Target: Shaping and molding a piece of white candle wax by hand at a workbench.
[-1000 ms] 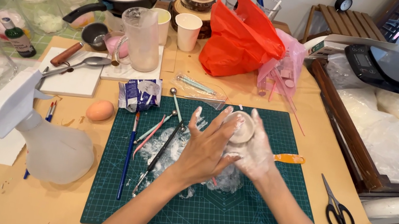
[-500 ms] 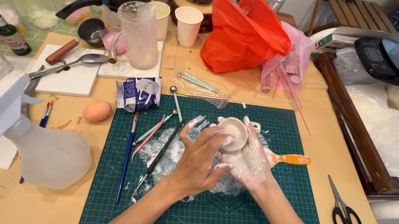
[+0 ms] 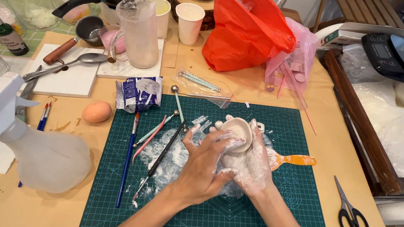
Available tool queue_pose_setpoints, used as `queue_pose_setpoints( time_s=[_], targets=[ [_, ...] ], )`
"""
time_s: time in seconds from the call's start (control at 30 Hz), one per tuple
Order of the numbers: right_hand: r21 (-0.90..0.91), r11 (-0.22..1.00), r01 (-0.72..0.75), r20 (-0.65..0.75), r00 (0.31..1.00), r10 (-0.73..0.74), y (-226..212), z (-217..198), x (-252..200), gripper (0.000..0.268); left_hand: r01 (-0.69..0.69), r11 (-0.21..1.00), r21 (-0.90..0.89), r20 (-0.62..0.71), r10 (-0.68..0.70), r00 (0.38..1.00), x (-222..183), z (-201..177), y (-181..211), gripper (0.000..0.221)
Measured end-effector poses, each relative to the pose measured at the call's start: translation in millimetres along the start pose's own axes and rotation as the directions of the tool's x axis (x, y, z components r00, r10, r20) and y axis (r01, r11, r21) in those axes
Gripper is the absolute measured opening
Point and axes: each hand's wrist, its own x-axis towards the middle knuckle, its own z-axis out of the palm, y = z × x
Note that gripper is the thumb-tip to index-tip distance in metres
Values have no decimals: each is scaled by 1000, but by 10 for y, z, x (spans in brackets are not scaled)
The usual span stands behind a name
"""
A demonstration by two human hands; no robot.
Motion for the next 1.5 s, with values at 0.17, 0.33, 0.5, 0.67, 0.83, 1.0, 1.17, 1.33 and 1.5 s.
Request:
queue_pose_setpoints(
  time_s=[0.17, 0.33, 0.5, 0.67, 0.83, 1.0, 1.17, 1.33, 1.5],
  targets=[
    [-21, 999, 40, -13, 999, -40, -9, 155, -62, 59, -32, 999, 40, 43, 30, 999, -60, -2, -63, 57],
    [24, 995, 92, 104, 990, -94, -5, -28, -54, 57, -41, 990, 135, 60, 33, 998, -44, -79, -170, 58],
    [-57, 994, 91, 5, 996, -91, 5, 250, -162, 62, -153, 932, 330, 55, 142, 988, -132, 44, -149, 65],
    [-68, 981, 180, -6, 984, -180, -5, 220, -151, 67, -73, 988, 136, 54, 67, 996, -173, 148, 99, 65],
    [27, 993, 116, -2, 993, -116, -28, 178, -141, 73, -30, 995, 95, 79, 22, 997, -114, 71, 96, 64],
    [110, 991, 76, 124, 988, -89, -1, 99, -151, 64, -108, 989, 98, 47, 104, 993, -121, 74, 91, 60],
    [96, 995, 20, 131, 991, -32, 44, 102, -176, 59, -199, 961, 189, 70, 189, 979, -98, -49, -54, 58],
    [-32, 999, -16, 107, 994, 19, 85, -5, -161, 59, -306, 913, 270, 108, 287, 952, -34, -144, -104, 55],
    [-125, 983, -137, 55, 988, 144, 135, 105, -228, 61, -416, 850, 323, 126, 397, 909, -88, -185, -206, 50]
  ],
)
